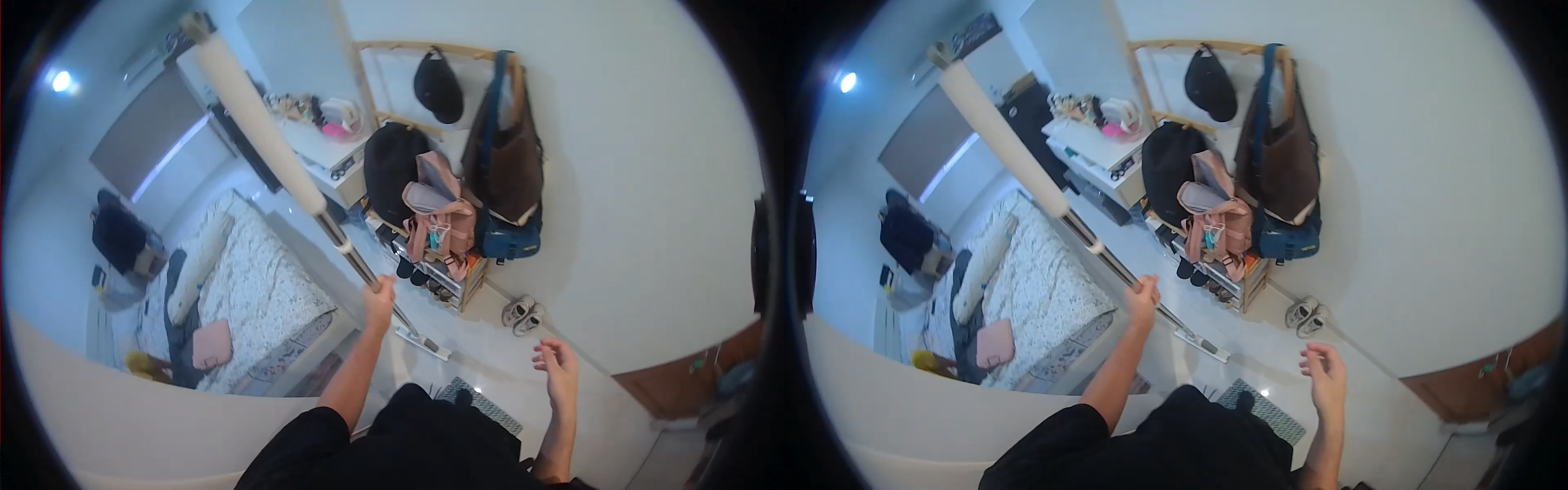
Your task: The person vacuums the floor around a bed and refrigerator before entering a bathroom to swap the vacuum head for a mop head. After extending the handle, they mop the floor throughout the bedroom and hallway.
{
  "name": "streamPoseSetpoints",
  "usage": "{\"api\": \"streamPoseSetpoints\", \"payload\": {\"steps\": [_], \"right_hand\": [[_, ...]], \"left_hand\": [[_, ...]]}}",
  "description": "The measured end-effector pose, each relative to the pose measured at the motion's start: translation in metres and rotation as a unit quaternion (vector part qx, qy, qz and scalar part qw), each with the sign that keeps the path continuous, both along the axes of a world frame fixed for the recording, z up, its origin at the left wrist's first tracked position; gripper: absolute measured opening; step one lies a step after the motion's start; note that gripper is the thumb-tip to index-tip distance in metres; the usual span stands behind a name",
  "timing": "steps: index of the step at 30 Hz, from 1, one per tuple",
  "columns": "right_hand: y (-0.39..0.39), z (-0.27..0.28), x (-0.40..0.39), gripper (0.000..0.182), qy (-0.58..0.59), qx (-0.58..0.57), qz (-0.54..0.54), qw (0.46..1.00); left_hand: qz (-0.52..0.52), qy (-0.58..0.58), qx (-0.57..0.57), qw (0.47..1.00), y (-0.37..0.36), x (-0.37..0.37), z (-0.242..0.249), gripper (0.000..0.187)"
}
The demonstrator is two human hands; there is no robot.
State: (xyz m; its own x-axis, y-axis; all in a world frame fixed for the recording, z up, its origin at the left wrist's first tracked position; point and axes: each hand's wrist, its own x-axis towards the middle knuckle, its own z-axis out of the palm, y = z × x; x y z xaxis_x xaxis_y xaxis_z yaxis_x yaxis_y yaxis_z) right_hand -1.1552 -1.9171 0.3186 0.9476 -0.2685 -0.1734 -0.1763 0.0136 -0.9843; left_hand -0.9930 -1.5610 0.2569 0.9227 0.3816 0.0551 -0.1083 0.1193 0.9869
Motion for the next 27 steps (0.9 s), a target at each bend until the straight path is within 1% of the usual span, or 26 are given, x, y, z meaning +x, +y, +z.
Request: {"api": "streamPoseSetpoints", "payload": {"steps": [1,2,3,4,5,6,7,9,12,14,15,16,18,20,22,23,26,27], "right_hand": [[0.013,0.009,0.028,0.02,-0.014,0.005,0.044,0.999],[0.026,0.019,0.058,0.02,-0.004,-0.002,0.052,0.999],[0.039,0.025,0.083,0.02,-0.016,0.0,0.105,0.994],[0.051,0.028,0.104,0.02,-0.027,0.004,0.157,0.987],[0.063,0.026,0.123,0.02,-0.019,-0.003,0.157,0.987],[0.076,0.021,0.144,0.021,-0.013,0.003,0.181,0.983],[0.09,0.017,0.168,0.022,-0.01,0.009,0.204,0.979],[0.12,0.005,0.203,0.022,0.01,0.009,0.212,0.977],[0.176,-0.01,0.259,0.023,0.041,0.023,0.216,0.975],[0.215,-0.016,0.295,0.023,0.072,-0.032,0.236,0.969],[0.234,-0.015,0.316,0.021,0.075,-0.063,0.263,0.96],[0.25,-0.014,0.342,0.021,0.072,-0.062,0.268,0.959],[0.282,-0.018,0.373,0.02,0.03,-0.086,0.296,0.951],[0.312,-0.014,0.407,0.021,0.056,-0.028,0.277,0.959],[0.339,-0.01,0.443,0.021,0.063,-0.064,0.287,0.954],[0.353,-0.009,0.46,0.021,0.063,-0.06,0.29,0.953],[0.399,-0.006,0.52,0.022,0.089,-0.023,0.291,0.952],[0.417,-0.002,0.543,0.021,0.101,0.009,0.291,0.951]], "left_hand": [[0.021,-0.016,-0.016,1.0,0.013,0.012,0.009,0.039],[0.037,-0.036,-0.03,0.998,0.026,0.028,0.017,0.039],[0.048,-0.054,-0.043,0.996,0.039,0.04,0.023,0.039],[0.05,-0.044,-0.049,0.997,0.056,0.049,0.031,0.039],[0.035,-0.059,-0.085,0.994,0.073,0.062,0.04,0.039],[0.02,-0.08,-0.12,0.989,0.088,0.076,0.046,0.039],[0.02,-0.082,-0.126,0.988,0.101,0.092,0.048,0.039],[-0.001,-0.111,-0.129,0.985,0.134,0.115,0.046,0.039],[-0.036,-0.109,-0.105,0.988,0.177,0.16,0.043,0.038],[-0.039,-0.101,-0.098,0.989,0.207,0.186,0.033,0.038],[-0.041,-0.097,-0.088,0.991,0.223,0.209,0.033,0.037],[-0.037,-0.1,-0.086,0.991,0.24,0.233,0.033,0.037],[-0.053,-0.057,-0.142,0.987,0.275,0.264,0.03,0.037],[-0.045,-0.051,-0.14,0.988,0.308,0.299,0.025,0.037],[-0.038,-0.062,-0.131,0.989,0.34,0.335,0.026,0.038],[-0.035,-0.061,-0.127,0.989,0.357,0.353,0.027,0.038],[0.007,-0.054,-0.091,0.994,0.405,0.41,0.034,0.039],[0.02,-0.053,-0.082,0.995,0.42,0.427,0.038,0.039]]}}
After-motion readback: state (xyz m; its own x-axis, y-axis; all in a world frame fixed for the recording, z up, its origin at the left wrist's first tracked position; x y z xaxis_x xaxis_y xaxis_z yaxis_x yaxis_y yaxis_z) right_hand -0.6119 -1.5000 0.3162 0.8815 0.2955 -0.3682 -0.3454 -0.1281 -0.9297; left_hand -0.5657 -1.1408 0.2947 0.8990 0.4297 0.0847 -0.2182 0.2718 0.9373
